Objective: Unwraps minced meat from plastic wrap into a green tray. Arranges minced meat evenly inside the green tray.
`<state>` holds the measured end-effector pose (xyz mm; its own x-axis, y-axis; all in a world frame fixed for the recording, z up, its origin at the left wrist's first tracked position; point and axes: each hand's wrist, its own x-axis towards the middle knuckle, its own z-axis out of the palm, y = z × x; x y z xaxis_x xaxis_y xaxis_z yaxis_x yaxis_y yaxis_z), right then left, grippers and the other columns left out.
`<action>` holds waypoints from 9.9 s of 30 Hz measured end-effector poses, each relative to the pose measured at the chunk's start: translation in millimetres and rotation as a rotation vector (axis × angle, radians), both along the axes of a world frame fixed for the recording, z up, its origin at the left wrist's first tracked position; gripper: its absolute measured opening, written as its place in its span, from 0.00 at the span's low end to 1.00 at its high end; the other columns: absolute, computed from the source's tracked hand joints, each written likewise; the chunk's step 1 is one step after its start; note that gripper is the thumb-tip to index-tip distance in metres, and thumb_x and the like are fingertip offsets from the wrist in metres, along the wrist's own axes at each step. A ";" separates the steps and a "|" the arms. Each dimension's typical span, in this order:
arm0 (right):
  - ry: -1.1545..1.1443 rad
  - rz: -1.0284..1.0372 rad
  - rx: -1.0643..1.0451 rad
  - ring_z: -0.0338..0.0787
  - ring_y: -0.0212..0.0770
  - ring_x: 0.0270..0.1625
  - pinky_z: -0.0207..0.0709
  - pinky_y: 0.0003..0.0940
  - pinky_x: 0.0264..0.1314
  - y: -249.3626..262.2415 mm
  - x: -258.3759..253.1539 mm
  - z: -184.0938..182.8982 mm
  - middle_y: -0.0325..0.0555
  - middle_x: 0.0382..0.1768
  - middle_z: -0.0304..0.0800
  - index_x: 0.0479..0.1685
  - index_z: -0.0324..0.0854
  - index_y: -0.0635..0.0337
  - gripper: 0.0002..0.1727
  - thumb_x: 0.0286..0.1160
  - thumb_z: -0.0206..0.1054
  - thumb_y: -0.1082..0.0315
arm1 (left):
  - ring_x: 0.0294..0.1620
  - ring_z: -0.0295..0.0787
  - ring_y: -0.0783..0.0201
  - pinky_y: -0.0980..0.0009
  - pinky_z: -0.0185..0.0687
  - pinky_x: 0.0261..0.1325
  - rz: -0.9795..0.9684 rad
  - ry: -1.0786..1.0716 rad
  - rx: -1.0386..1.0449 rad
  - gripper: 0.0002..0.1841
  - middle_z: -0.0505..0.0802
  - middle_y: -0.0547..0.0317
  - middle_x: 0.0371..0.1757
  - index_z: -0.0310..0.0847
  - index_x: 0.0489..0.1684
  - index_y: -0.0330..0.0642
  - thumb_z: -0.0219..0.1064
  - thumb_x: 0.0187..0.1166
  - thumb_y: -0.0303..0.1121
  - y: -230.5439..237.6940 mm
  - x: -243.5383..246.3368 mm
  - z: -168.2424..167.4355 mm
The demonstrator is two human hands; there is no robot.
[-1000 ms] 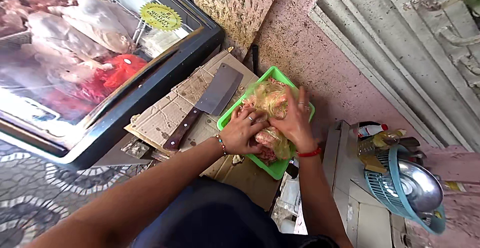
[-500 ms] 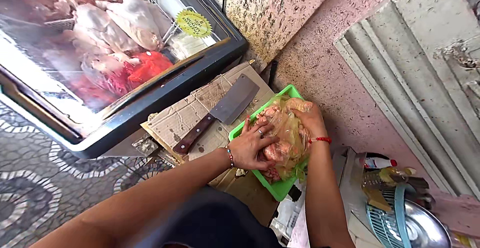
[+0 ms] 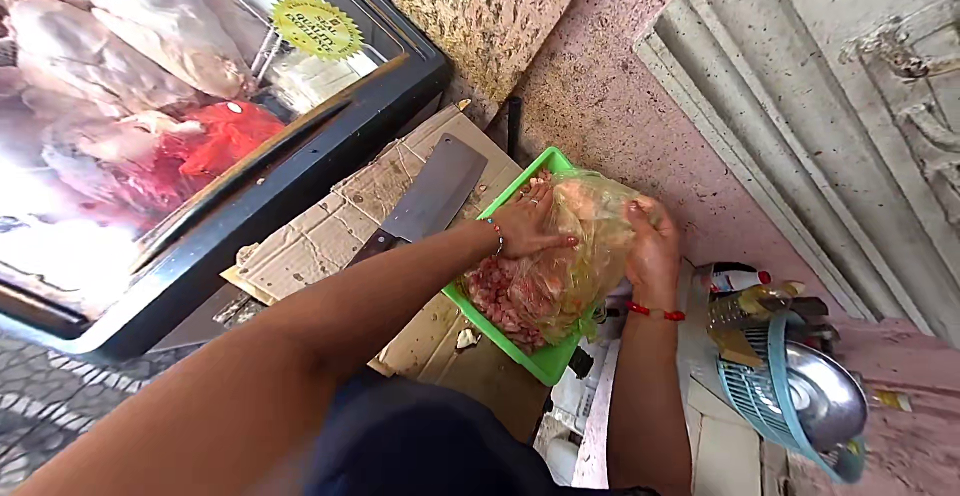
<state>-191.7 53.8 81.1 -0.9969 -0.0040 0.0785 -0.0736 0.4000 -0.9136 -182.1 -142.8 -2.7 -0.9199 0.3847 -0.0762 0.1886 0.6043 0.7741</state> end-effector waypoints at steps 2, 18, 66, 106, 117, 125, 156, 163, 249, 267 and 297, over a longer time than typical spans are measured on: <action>-0.064 0.103 0.185 0.87 0.40 0.63 0.81 0.43 0.67 -2.7 0.3 -16.8 0.54 0.64 0.86 0.70 0.78 0.66 0.18 0.88 0.60 0.68 | 0.97 0.35 0.42 0.40 0.29 0.94 -0.053 -0.094 0.011 0.52 0.47 0.36 0.96 0.40 0.95 0.32 0.49 0.84 0.69 -1.7 -12.1 4.0; 0.185 0.189 0.056 0.90 0.25 0.47 0.86 0.27 0.56 40.5 22.0 42.4 0.32 0.43 0.91 0.44 0.88 0.57 0.07 0.73 0.69 0.78 | 0.62 0.84 0.55 0.58 0.78 0.66 -0.028 0.156 0.541 0.14 0.87 0.42 0.59 0.80 0.51 0.30 0.75 0.72 0.23 2.7 -15.6 104.9; -0.221 0.117 0.437 0.90 0.41 0.30 0.87 0.39 0.38 7.8 35.9 -52.2 0.55 0.31 0.89 0.43 0.85 0.72 0.13 0.88 0.58 0.71 | 0.88 0.64 0.42 0.32 0.55 0.83 0.292 -0.100 0.302 0.26 0.71 0.40 0.87 0.85 0.60 0.31 0.45 0.96 0.43 -33.8 37.7 5.5; 0.517 -0.138 0.150 0.86 0.26 0.44 0.83 0.23 0.46 3.1 78.2 34.3 0.42 0.49 0.82 0.63 0.72 0.66 0.20 0.70 0.65 0.78 | 0.53 0.89 0.52 0.53 0.82 0.62 0.197 0.091 0.489 0.17 0.90 0.41 0.54 0.77 0.65 0.31 0.64 0.86 0.33 4.7 25.6 107.8; 0.369 -0.215 -0.292 0.91 0.33 0.48 0.89 0.35 0.51 70.8 77.6 17.1 0.39 0.50 0.88 0.68 0.71 0.63 0.22 0.76 0.54 0.84 | 0.69 0.84 0.43 0.41 0.73 0.73 0.126 0.118 0.321 0.24 0.88 0.37 0.65 0.82 0.68 0.36 0.54 0.92 0.47 10.5 42.2 103.5; 0.610 -0.914 -0.212 0.84 0.37 0.60 0.83 0.34 0.62 232.4 188.4 57.1 0.54 0.65 0.74 0.84 0.48 0.70 0.27 0.85 0.44 0.79 | 0.79 0.74 0.36 0.35 0.64 0.78 0.401 0.018 0.244 0.28 0.78 0.31 0.77 0.73 0.78 0.35 0.43 0.95 0.49 -38.1 55.3 6.3; 0.001 0.027 0.748 0.82 0.66 0.68 0.70 0.60 0.76 34.3 43.5 -77.3 0.66 0.61 0.87 0.55 0.91 0.66 0.12 0.79 0.67 0.73 | 0.76 0.79 0.32 0.34 0.69 0.76 0.341 0.054 0.142 0.35 0.78 0.29 0.78 0.50 0.94 0.41 0.48 0.93 0.51 -38.9 64.2 -20.6; 0.091 -0.011 0.598 0.87 0.60 0.60 0.77 0.56 0.67 49.1 57.6 -69.4 0.64 0.52 0.89 0.48 0.91 0.67 0.09 0.77 0.69 0.74 | 0.78 0.78 0.35 0.36 0.67 0.78 0.353 0.061 0.163 0.36 0.78 0.32 0.79 0.51 0.93 0.39 0.48 0.92 0.54 -39.1 64.4 -22.9; -0.114 0.518 0.764 0.73 0.63 0.81 0.70 0.69 0.75 -26.8 -44.2 -29.9 0.62 0.83 0.70 0.72 0.84 0.53 0.26 0.72 0.76 0.61 | 0.59 0.89 0.32 0.33 0.78 0.62 0.376 -0.065 0.030 0.22 0.91 0.32 0.57 0.68 0.85 0.45 0.46 0.95 0.36 -39.7 57.8 -19.7; 0.123 0.018 0.141 0.77 0.42 0.79 0.70 0.28 0.79 100.9 52.5 -93.5 0.72 0.77 0.73 0.72 0.72 0.83 0.27 0.72 0.58 0.77 | 0.62 0.89 0.31 0.33 0.75 0.67 0.251 0.036 0.019 0.20 0.92 0.31 0.57 0.78 0.78 0.42 0.52 0.93 0.33 -50.1 63.0 -23.8; 0.629 0.590 0.450 0.73 0.57 0.84 0.57 0.53 0.89 17.8 194.3 -136.9 0.56 0.71 0.85 0.62 0.87 0.55 0.26 0.92 0.42 0.56 | 0.80 0.79 0.45 0.43 0.64 0.84 0.087 0.340 0.194 0.22 0.86 0.44 0.76 0.88 0.63 0.34 0.47 0.83 0.28 -48.5 92.5 -29.1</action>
